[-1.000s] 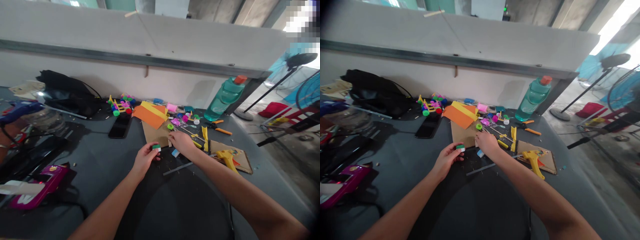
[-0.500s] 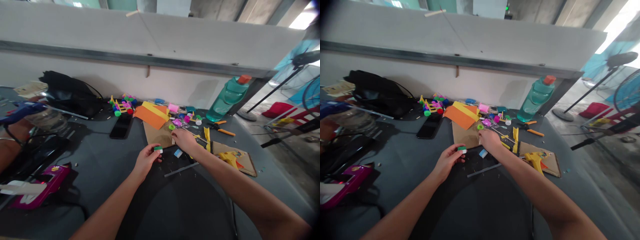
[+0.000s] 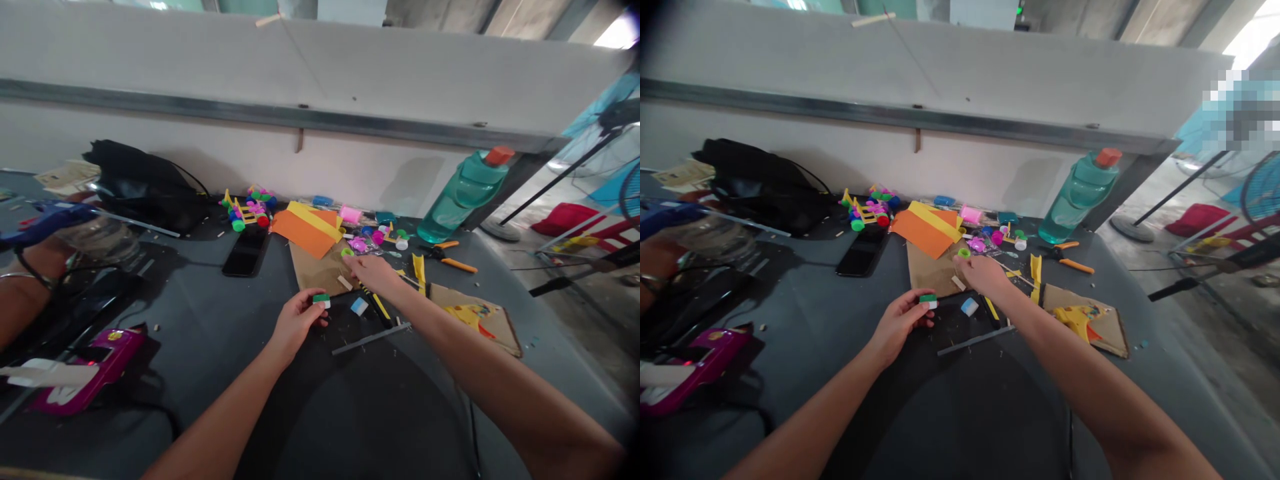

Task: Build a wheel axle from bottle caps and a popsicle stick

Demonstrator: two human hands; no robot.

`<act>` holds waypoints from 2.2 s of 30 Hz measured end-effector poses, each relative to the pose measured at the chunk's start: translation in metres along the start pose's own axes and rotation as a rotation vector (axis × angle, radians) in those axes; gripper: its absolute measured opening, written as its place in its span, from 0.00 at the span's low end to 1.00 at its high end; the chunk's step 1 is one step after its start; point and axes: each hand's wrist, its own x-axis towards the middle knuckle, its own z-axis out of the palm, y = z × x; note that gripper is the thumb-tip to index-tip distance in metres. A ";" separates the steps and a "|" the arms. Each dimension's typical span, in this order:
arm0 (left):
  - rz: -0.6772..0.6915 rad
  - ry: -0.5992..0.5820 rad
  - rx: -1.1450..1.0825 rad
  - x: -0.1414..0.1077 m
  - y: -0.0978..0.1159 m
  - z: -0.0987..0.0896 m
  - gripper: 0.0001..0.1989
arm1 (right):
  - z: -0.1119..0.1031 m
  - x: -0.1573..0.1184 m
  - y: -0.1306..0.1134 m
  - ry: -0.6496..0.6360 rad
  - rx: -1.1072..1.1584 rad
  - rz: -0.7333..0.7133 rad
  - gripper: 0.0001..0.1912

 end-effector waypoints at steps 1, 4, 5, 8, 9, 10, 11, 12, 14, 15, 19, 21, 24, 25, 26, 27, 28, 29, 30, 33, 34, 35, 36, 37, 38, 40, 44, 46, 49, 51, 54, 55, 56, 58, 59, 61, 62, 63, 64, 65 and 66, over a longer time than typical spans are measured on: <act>-0.002 0.003 -0.003 0.000 0.000 0.000 0.19 | -0.001 0.000 0.001 0.013 0.027 0.014 0.30; -0.004 -0.001 -0.011 0.001 0.000 0.000 0.19 | -0.004 0.002 0.005 0.070 0.096 0.046 0.26; -0.003 -0.004 -0.012 0.001 0.000 0.000 0.19 | -0.005 0.002 0.006 0.092 0.119 0.049 0.24; -0.005 0.004 -0.017 0.000 0.000 0.000 0.20 | -0.009 0.004 0.009 0.152 0.184 0.036 0.20; -0.008 0.008 -0.021 0.000 0.000 0.001 0.20 | -0.010 0.005 0.009 0.171 0.230 0.030 0.19; -0.012 0.011 -0.025 0.000 0.001 0.001 0.20 | -0.011 0.006 0.009 0.189 0.298 0.025 0.18; -0.016 0.012 -0.029 0.000 0.001 0.001 0.20 | -0.012 0.006 0.009 0.207 0.387 0.023 0.16; -0.018 0.012 -0.034 0.000 0.001 0.001 0.20 | -0.014 0.007 0.008 0.222 0.487 0.025 0.16; -0.021 0.010 -0.039 0.000 0.001 0.002 0.19 | -0.019 0.009 0.005 0.248 0.664 0.039 0.15; -0.022 0.010 -0.041 -0.001 0.001 0.002 0.19 | -0.022 0.010 0.002 0.259 0.719 0.047 0.15; -0.024 0.004 -0.042 -0.001 0.000 0.001 0.18 | -0.034 0.012 -0.005 0.344 0.815 0.009 0.13; -0.022 0.005 -0.047 -0.001 0.000 0.001 0.18 | -0.040 0.012 -0.006 0.392 0.828 -0.051 0.12; -0.022 0.012 -0.056 -0.001 0.001 0.001 0.18 | -0.052 0.012 -0.007 0.453 0.850 -0.133 0.10; -0.024 0.013 -0.057 -0.001 0.001 0.001 0.18 | -0.057 0.011 -0.008 0.486 0.863 -0.153 0.10; -0.026 0.014 -0.060 -0.001 0.001 0.001 0.18 | -0.063 0.010 -0.009 0.524 0.875 -0.171 0.09; -0.027 0.014 -0.063 -0.001 0.002 0.002 0.18 | -0.070 0.009 -0.011 0.573 0.884 -0.189 0.09; -0.027 0.013 -0.066 -0.002 0.002 0.002 0.18 | -0.077 0.008 -0.013 0.630 0.885 -0.212 0.08; -0.026 0.011 -0.068 -0.002 0.002 0.002 0.18 | -0.084 0.006 -0.016 0.678 0.873 -0.236 0.08; -0.023 0.008 -0.070 -0.002 0.003 0.002 0.18 | -0.091 0.004 -0.019 0.727 0.854 -0.258 0.08; -0.015 -0.003 -0.076 -0.003 0.003 0.002 0.17 | -0.109 -0.005 -0.029 0.806 0.771 -0.313 0.10; -0.014 -0.004 -0.078 -0.003 0.003 0.002 0.17 | -0.112 -0.008 -0.033 0.821 0.740 -0.327 0.11; -0.015 -0.005 -0.081 -0.003 0.003 0.001 0.17 | -0.113 -0.013 -0.036 0.832 0.708 -0.336 0.12; -0.017 -0.005 -0.085 -0.003 0.003 0.001 0.17 | -0.112 -0.018 -0.039 0.836 0.675 -0.337 0.14; -0.020 -0.005 -0.087 -0.003 0.003 0.001 0.17 | -0.109 -0.024 -0.041 0.826 0.640 -0.331 0.16; -0.021 -0.004 -0.090 -0.003 0.003 0.001 0.17 | -0.103 -0.030 -0.042 0.804 0.603 -0.317 0.18; -0.022 -0.005 -0.099 -0.004 0.004 0.001 0.17 | -0.085 -0.046 -0.041 0.712 0.527 -0.285 0.21; -0.028 -0.019 -0.109 -0.005 0.004 0.001 0.18 | -0.034 -0.078 -0.022 0.396 0.559 -0.108 0.20; -0.033 -0.033 -0.105 -0.005 0.004 0.001 0.18 | -0.011 -0.090 -0.008 0.249 0.721 -0.043 0.14; -0.033 -0.054 -0.101 -0.005 0.003 0.001 0.18 | 0.012 -0.102 0.010 0.233 0.898 0.047 0.11; -0.034 -0.055 -0.098 -0.005 0.003 0.002 0.17 | 0.018 -0.106 0.014 0.249 0.950 0.087 0.10; -0.031 -0.034 -0.093 -0.005 0.003 0.001 0.17 | 0.018 -0.110 0.010 0.264 0.942 0.164 0.08; -0.030 -0.028 -0.088 -0.005 0.004 0.001 0.17 | 0.018 -0.111 0.009 0.273 0.920 0.192 0.09; -0.029 -0.024 -0.083 -0.005 0.004 0.000 0.17 | 0.017 -0.112 0.007 0.284 0.890 0.211 0.10; -0.029 -0.020 -0.073 -0.005 0.005 0.000 0.17 | 0.018 -0.114 0.007 0.304 0.817 0.204 0.16; -0.029 -0.020 -0.068 -0.004 0.005 0.000 0.17 | 0.019 -0.115 0.008 0.313 0.776 0.178 0.18; -0.031 -0.020 -0.058 -0.004 0.005 0.000 0.17 | 0.022 -0.116 0.013 0.328 0.696 0.087 0.18; -0.033 -0.022 -0.054 -0.004 0.004 0.000 0.18 | 0.025 -0.115 0.015 0.349 0.665 0.030 0.16; -0.032 -0.023 -0.052 -0.004 0.004 0.000 0.18 | 0.027 -0.115 0.017 0.378 0.636 -0.024 0.13; -0.027 -0.021 -0.054 -0.004 0.004 0.000 0.19 | 0.029 -0.114 0.019 0.414 0.611 -0.073 0.10; -0.019 -0.018 -0.059 -0.004 0.003 0.001 0.19 | 0.031 -0.114 0.020 0.440 0.584 -0.114 0.09; -0.011 -0.016 -0.067 -0.005 0.003 0.001 0.19 | 0.033 -0.113 0.020 0.453 0.548 -0.152 0.07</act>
